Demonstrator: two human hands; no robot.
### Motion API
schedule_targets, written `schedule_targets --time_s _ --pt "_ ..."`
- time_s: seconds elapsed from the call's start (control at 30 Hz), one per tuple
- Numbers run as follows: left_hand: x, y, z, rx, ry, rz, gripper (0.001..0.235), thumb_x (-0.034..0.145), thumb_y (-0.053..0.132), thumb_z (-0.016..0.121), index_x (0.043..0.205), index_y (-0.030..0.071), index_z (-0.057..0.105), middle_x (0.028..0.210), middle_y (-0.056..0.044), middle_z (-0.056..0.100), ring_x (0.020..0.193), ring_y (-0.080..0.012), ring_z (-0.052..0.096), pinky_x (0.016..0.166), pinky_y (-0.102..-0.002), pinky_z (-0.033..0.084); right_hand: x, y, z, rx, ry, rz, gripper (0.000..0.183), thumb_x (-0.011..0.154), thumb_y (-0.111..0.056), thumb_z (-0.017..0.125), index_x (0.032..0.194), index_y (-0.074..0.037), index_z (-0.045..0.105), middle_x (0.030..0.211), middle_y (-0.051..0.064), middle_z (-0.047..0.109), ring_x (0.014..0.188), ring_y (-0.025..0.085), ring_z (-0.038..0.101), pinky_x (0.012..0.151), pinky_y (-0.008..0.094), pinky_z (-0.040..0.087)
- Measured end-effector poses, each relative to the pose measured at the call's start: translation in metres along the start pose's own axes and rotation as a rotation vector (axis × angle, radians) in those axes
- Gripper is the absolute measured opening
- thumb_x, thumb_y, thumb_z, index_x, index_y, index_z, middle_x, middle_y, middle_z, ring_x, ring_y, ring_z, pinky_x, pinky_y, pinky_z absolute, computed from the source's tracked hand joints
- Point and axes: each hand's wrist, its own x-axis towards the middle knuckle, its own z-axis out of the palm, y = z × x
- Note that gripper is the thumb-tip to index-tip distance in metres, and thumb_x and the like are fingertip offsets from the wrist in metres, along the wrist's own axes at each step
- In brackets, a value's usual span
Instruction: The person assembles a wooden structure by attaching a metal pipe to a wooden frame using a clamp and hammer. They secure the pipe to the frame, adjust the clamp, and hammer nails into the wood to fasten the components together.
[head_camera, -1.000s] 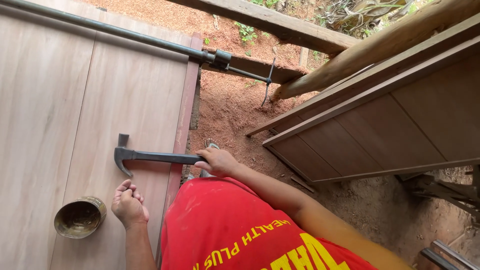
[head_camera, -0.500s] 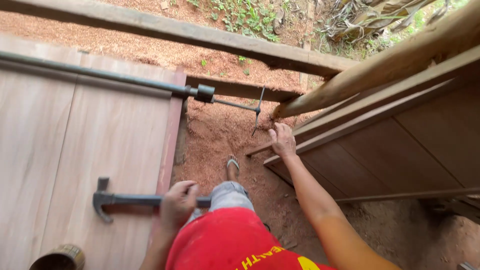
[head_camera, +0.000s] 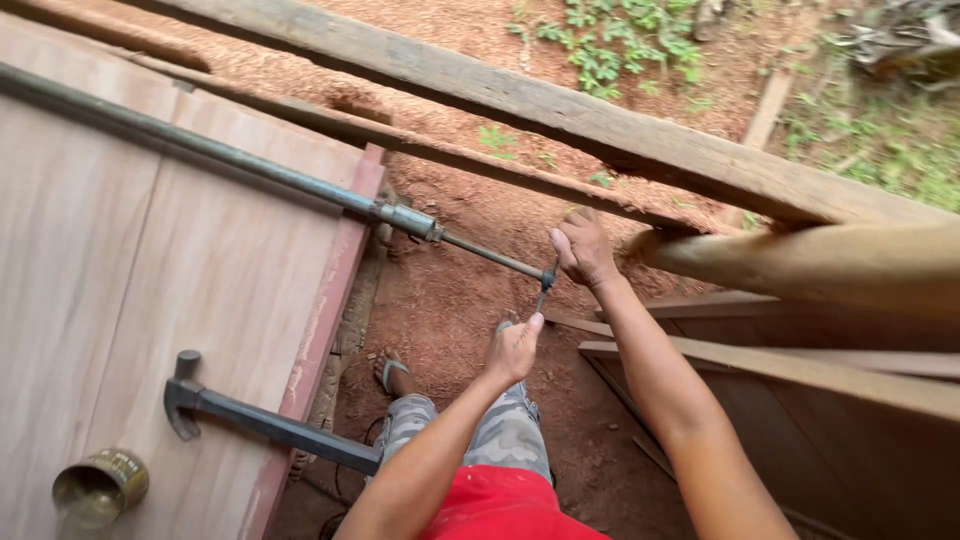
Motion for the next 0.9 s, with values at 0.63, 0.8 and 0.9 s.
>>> schedule_targets --time_s 0.63,0.8,0.9 --pt "-0.008 0.161 -0.054 0.246 0.108 0.265 0.064 0.094 0.067 0.054 0.057 0.015 0.05 0.055 -0.003 0.051 0.048 -0.0196 0.05 0.046 -0.037 0.036 -0.116 -0.025 0.157 2.101 0.51 0.914 0.04 0.105 -0.05 0.047 0.078 -0.02 0.051 0.072 -0.008 0.042 0.065 0.008 0.043 0.058 0.025 0.04" --pt "-0.004 0.201 -0.051 0.459 0.501 0.984 0.054 0.087 0.056 0.074 0.065 0.013 0.05 0.065 -0.006 0.051 0.06 -0.0242 0.057 0.058 -0.04 0.044 -0.113 -0.077 0.126 1.897 0.453 1.011 0.033 0.103 -0.044 0.05 0.083 -0.018 0.054 0.076 -0.007 0.048 0.068 0.009 0.048 0.059 0.026 0.043" --pt "0.022 0.196 -0.043 0.452 0.452 1.139 0.047 0.084 0.05 0.076 0.066 0.013 0.052 0.066 -0.005 0.051 0.063 -0.0229 0.057 0.061 -0.039 0.044 -0.096 -0.083 0.117 1.746 0.389 1.034 0.027 0.101 -0.039 0.052 0.087 -0.017 0.057 0.079 -0.006 0.053 0.07 0.009 0.051 0.06 0.026 0.046"
